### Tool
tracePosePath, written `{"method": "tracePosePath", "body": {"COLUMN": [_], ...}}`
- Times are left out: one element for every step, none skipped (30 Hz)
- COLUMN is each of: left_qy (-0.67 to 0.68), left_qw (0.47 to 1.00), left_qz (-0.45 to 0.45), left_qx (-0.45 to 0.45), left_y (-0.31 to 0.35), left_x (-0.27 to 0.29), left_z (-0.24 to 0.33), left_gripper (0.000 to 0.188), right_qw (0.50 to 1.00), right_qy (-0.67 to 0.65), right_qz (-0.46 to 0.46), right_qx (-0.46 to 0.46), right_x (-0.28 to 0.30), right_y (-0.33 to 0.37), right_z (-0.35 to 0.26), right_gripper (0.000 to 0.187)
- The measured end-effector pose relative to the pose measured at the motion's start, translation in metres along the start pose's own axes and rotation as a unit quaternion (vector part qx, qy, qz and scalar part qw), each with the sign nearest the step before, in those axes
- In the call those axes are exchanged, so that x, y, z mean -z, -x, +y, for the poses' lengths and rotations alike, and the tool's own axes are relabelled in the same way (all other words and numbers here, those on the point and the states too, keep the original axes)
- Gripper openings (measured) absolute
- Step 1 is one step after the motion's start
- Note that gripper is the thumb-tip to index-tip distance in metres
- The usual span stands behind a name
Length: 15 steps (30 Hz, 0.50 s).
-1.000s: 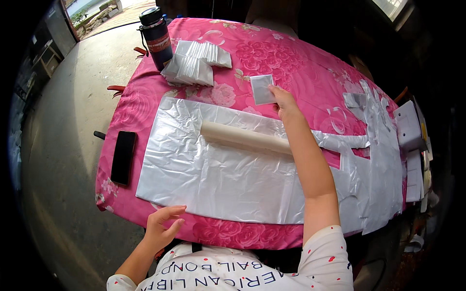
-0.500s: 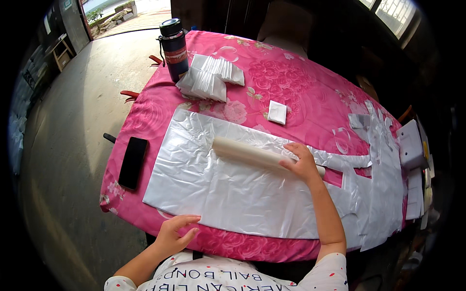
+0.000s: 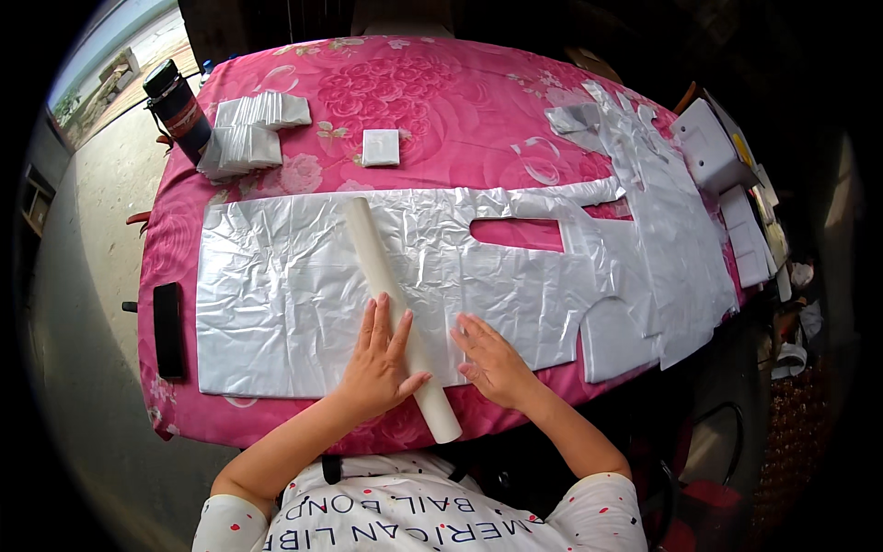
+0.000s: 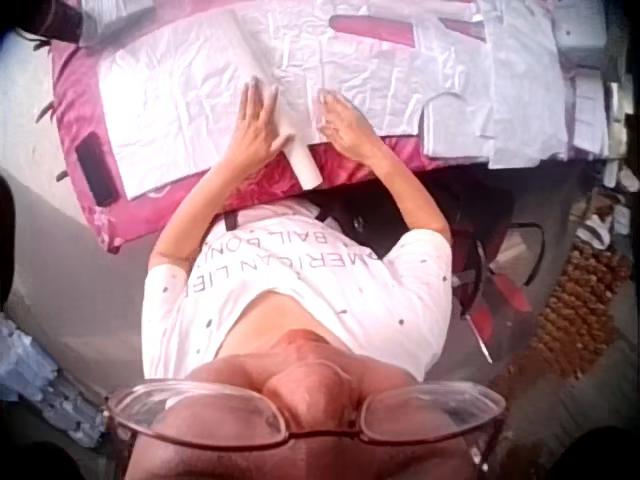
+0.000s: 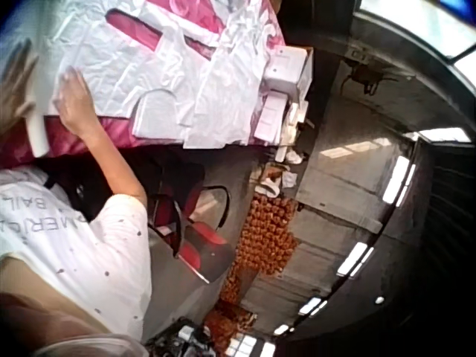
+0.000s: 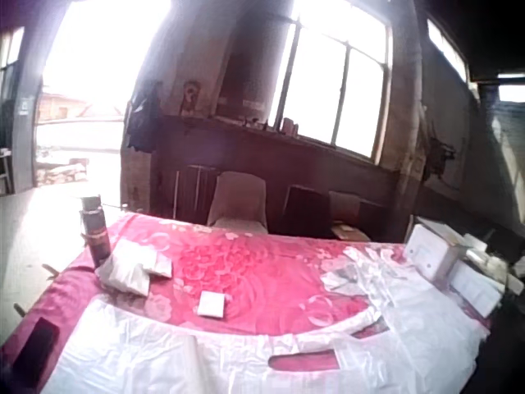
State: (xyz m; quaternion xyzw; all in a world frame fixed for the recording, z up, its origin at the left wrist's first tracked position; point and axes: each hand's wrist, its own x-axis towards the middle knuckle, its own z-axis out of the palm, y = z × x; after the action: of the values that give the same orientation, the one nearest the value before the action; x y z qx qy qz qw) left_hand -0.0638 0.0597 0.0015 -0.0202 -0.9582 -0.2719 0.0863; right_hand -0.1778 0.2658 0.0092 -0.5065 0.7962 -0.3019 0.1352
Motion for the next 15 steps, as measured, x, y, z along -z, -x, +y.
{"method": "tracePosePath", "body": {"left_qy": [-0.009,-0.022,-0.008,0.005,0.017,0.071,0.123,0.174,0.159,0.147,0.135,0.127,0.122,0.118,0.106], "left_qw": [1.000,1.000,1.000,0.999,0.999,0.997,0.991,0.982,0.985,0.988,0.990,0.992,0.992,0.992,0.994], "left_qz": [-0.009,-0.019,-0.014,-0.007,0.002,0.029,0.053,0.078,0.061,0.043,0.025,0.017,0.010,0.002,-0.007], "left_qx": [-0.006,-0.008,-0.022,-0.032,-0.041,-0.030,-0.015,0.001,-0.001,-0.004,-0.006,-0.011,-0.022,-0.033,-0.039], "left_y": [-0.006,-0.010,-0.013,-0.015,-0.017,-0.019,-0.017,-0.015,-0.015,-0.015,-0.015,-0.015,-0.017,-0.020,-0.020], "left_x": [-0.003,-0.004,-0.005,-0.007,-0.008,-0.011,-0.017,-0.019,-0.019,-0.019,-0.018,-0.017,-0.015,-0.014,-0.012], "left_z": [0.005,0.010,0.012,0.014,0.015,0.015,0.012,0.010,0.007,0.005,0.005,0.005,0.006,0.007,0.008], "left_gripper": [0.089,0.090,0.089,0.088,0.086,0.085,0.084,0.083,0.082,0.081,0.081,0.081,0.082,0.082,0.081], "right_qw": [0.998,0.993,0.984,0.976,0.972,0.967,0.960,0.949,0.944,0.935,0.921,0.907,0.889,0.869,0.864], "right_qy": [0.060,0.116,0.170,0.213,0.221,0.230,0.244,0.267,0.255,0.262,0.267,0.239,0.267,0.296,0.292], "right_qz": [0.007,0.012,0.018,0.024,0.051,0.078,0.101,0.115,0.142,0.173,0.195,0.191,0.218,0.246,0.258], "right_qx": [-0.018,-0.033,-0.043,-0.048,-0.057,-0.081,-0.097,-0.121,-0.153,-0.168,-0.207,-0.290,-0.300,-0.311,-0.320], "right_x": [0.007,0.015,0.025,0.037,0.048,0.062,0.074,0.087,0.097,0.106,0.113,0.119,0.125,0.130,0.133], "right_y": [0.005,0.010,0.014,0.019,0.027,0.036,0.047,0.055,0.065,0.076,0.089,0.096,0.108,0.118,0.120], "right_z": [0.016,0.034,0.051,0.068,0.086,0.104,0.122,0.134,0.144,0.161,0.179,0.185,0.200,0.213,0.216], "right_gripper": [0.053,0.054,0.054,0.057,0.056,0.055,0.054,0.051,0.049,0.048,0.047,0.045,0.044,0.043,0.040]}}
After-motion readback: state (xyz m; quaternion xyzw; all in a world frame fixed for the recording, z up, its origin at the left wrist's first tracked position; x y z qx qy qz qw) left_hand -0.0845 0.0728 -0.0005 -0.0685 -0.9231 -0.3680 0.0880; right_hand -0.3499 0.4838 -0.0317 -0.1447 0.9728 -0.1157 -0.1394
